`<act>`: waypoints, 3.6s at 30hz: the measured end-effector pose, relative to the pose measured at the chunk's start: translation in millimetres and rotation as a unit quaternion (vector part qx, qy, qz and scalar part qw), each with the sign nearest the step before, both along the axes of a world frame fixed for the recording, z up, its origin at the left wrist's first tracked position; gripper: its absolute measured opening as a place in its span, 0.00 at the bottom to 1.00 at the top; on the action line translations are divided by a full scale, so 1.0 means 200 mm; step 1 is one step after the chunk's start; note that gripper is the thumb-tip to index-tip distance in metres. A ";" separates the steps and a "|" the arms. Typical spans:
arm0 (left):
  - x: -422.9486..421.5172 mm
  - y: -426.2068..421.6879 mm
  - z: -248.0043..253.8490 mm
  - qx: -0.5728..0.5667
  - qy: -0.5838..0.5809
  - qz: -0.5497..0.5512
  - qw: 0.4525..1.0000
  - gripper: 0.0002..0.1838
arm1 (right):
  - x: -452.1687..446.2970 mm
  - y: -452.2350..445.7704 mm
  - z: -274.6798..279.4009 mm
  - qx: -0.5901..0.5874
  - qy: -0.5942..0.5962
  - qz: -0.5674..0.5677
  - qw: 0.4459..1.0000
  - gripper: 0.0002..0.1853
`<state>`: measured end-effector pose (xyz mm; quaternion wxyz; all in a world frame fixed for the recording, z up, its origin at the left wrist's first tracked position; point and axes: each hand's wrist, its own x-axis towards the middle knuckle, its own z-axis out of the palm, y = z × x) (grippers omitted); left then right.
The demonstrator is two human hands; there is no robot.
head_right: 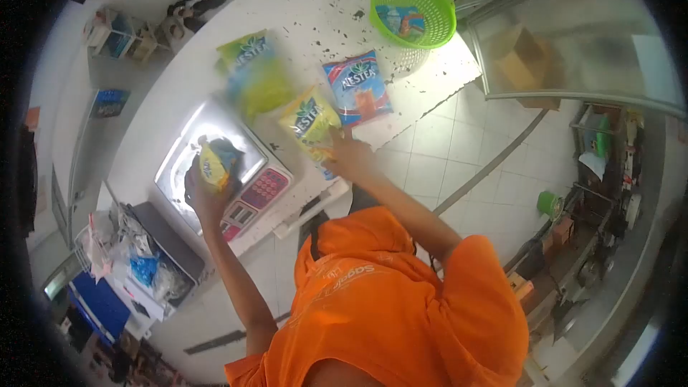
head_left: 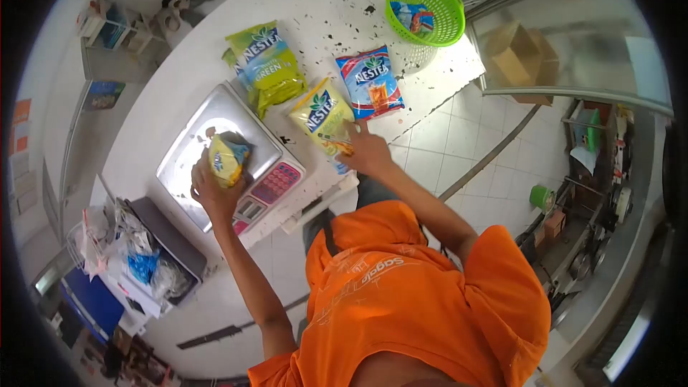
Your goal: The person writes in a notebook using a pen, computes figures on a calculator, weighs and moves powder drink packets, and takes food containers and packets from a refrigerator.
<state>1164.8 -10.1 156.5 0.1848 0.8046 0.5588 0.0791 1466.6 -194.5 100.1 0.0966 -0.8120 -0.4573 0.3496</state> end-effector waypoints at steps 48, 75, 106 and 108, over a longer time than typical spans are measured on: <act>1.06 -0.93 -0.17 -0.094 -0.250 -0.024 0.963 0.22 | 1.95 0.58 0.14 0.039 -0.151 0.102 0.982 0.43; -0.04 -1.15 -0.61 -0.391 -0.529 0.294 0.693 0.19 | -0.42 0.69 0.55 0.116 0.049 0.289 0.949 0.46; -1.38 -2.48 -1.25 -0.212 -0.328 0.569 0.724 0.12 | -1.02 0.06 -0.07 0.068 0.296 0.155 0.940 0.21; -1.36 -2.49 -1.15 -0.240 -0.326 0.605 0.686 0.11 | -1.13 0.10 -0.07 0.076 0.349 0.197 0.913 0.22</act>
